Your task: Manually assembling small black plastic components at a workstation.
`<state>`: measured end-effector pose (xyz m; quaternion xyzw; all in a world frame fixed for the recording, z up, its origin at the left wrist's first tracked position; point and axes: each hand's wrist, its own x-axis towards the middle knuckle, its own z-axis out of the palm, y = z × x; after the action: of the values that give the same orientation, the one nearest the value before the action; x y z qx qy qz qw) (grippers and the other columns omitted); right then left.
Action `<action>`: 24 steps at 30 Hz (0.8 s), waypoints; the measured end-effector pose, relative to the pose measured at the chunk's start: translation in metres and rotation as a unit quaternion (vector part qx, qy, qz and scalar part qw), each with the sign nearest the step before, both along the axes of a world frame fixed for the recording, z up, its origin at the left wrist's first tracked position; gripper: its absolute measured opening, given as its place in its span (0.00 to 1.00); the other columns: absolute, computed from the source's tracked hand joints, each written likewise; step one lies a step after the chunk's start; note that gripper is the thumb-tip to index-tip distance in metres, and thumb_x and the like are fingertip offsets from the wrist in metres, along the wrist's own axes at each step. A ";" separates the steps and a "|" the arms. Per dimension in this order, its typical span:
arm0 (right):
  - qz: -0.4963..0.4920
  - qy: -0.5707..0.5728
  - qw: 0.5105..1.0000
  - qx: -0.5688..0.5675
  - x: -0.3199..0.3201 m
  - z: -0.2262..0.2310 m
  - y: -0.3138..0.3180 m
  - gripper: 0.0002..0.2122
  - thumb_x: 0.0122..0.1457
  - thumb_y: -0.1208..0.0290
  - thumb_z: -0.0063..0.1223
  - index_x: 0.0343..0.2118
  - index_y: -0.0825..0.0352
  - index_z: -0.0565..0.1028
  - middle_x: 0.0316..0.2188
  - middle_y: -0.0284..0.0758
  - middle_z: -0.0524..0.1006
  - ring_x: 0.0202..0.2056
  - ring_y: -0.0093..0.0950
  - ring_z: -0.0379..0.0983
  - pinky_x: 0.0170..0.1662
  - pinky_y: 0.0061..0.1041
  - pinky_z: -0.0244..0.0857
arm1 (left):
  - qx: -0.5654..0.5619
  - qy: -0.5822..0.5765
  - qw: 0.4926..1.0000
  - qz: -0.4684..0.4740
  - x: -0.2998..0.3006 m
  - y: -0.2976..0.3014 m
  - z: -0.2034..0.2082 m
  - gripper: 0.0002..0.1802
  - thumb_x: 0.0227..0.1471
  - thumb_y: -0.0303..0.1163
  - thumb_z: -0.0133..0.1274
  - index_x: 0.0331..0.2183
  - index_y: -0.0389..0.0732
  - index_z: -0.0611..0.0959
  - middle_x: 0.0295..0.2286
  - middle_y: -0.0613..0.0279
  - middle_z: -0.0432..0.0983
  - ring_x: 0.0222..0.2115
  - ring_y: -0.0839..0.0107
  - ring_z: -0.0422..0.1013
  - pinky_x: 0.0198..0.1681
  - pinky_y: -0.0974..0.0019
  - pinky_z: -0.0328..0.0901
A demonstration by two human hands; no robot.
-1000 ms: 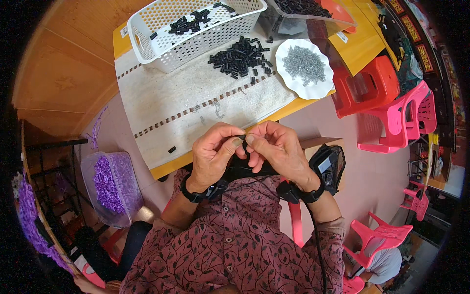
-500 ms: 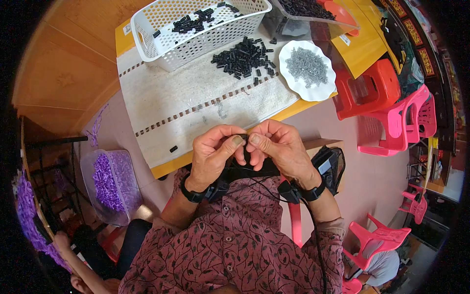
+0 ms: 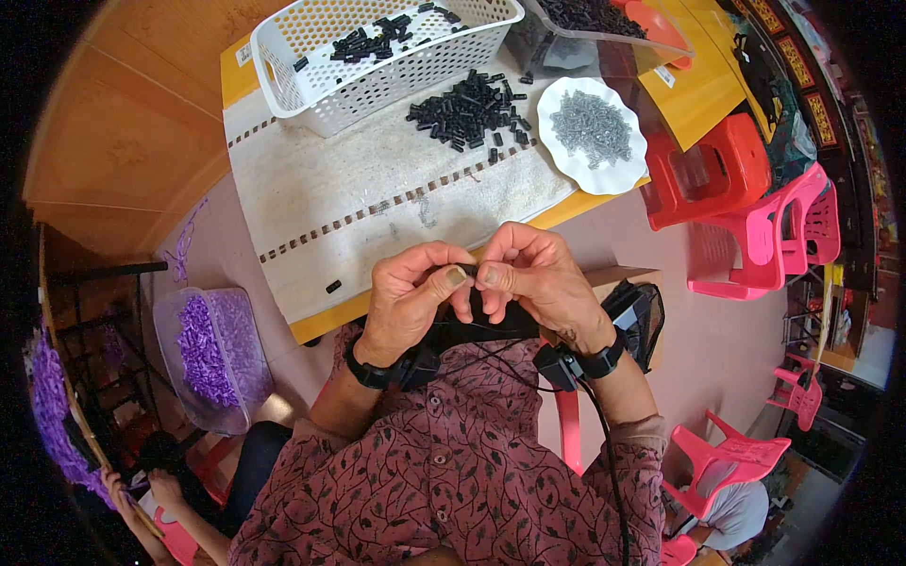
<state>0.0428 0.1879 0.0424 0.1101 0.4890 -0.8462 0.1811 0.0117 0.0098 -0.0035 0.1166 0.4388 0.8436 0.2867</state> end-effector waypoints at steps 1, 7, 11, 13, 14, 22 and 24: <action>0.000 0.000 1.000 0.000 0.000 0.000 0.000 0.06 0.55 0.75 0.56 0.30 0.71 0.71 0.23 0.34 0.75 0.20 0.21 0.73 0.21 0.19 0.71 | 0.008 0.014 1.000 -0.010 0.000 0.000 -0.002 0.10 0.55 0.23 0.48 0.40 0.30 0.76 0.27 0.59 0.74 0.20 0.76 0.70 0.23 0.73 0.69; -0.012 0.002 1.000 0.009 -0.001 -0.001 -0.002 0.06 0.54 0.76 0.57 0.28 0.70 0.71 0.21 0.34 0.75 0.18 0.20 0.73 0.20 0.18 0.70 | 0.002 0.016 1.000 0.002 0.003 0.001 -0.004 0.10 0.55 0.23 0.48 0.40 0.29 0.76 0.27 0.58 0.74 0.20 0.75 0.70 0.23 0.73 0.70; -0.019 -0.012 1.000 0.020 -0.001 -0.003 -0.002 0.05 0.54 0.76 0.57 0.27 0.70 0.72 0.20 0.34 0.75 0.17 0.20 0.72 0.19 0.18 0.70 | 0.008 0.021 1.000 0.014 0.006 0.004 -0.007 0.10 0.55 0.22 0.48 0.40 0.29 0.76 0.27 0.58 0.74 0.20 0.75 0.70 0.23 0.73 0.70; -0.020 -0.015 0.999 0.033 -0.002 -0.003 -0.001 0.05 0.54 0.76 0.57 0.27 0.71 0.72 0.20 0.34 0.75 0.17 0.20 0.72 0.19 0.18 0.70 | -0.008 0.010 0.999 0.044 0.008 0.006 -0.004 0.08 0.55 0.22 0.47 0.37 0.30 0.77 0.21 0.65 0.73 0.19 0.81 0.69 0.25 0.79 0.65; -0.018 -0.018 0.999 0.039 -0.002 -0.004 0.000 0.05 0.54 0.77 0.57 0.27 0.71 0.72 0.20 0.34 0.75 0.17 0.20 0.72 0.19 0.18 0.69 | -0.008 0.011 0.999 0.044 0.008 0.007 -0.003 0.08 0.55 0.22 0.47 0.37 0.30 0.77 0.21 0.65 0.73 0.19 0.81 0.69 0.25 0.79 0.65; -0.065 0.017 0.987 0.146 0.002 0.009 -0.009 0.05 0.56 0.77 0.54 0.33 0.72 0.72 0.25 0.34 0.75 0.24 0.18 0.73 0.27 0.17 0.71 | -0.082 0.069 0.989 0.103 0.007 0.010 0.008 0.08 0.55 0.22 0.49 0.38 0.30 0.77 0.24 0.64 0.75 0.22 0.81 0.70 0.26 0.78 0.67; -0.048 0.053 0.982 0.172 0.005 0.015 -0.011 0.06 0.57 0.78 0.52 0.36 0.73 0.71 0.28 0.34 0.75 0.27 0.17 0.73 0.31 0.16 0.70 | -0.078 0.068 0.990 0.098 0.007 0.008 0.008 0.09 0.55 0.22 0.49 0.38 0.30 0.77 0.25 0.64 0.75 0.22 0.81 0.70 0.26 0.78 0.67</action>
<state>0.0473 0.1772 0.0571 0.1179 0.6302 -0.7619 0.0921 0.0183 0.0182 0.0040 0.1070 0.5314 0.8208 0.1801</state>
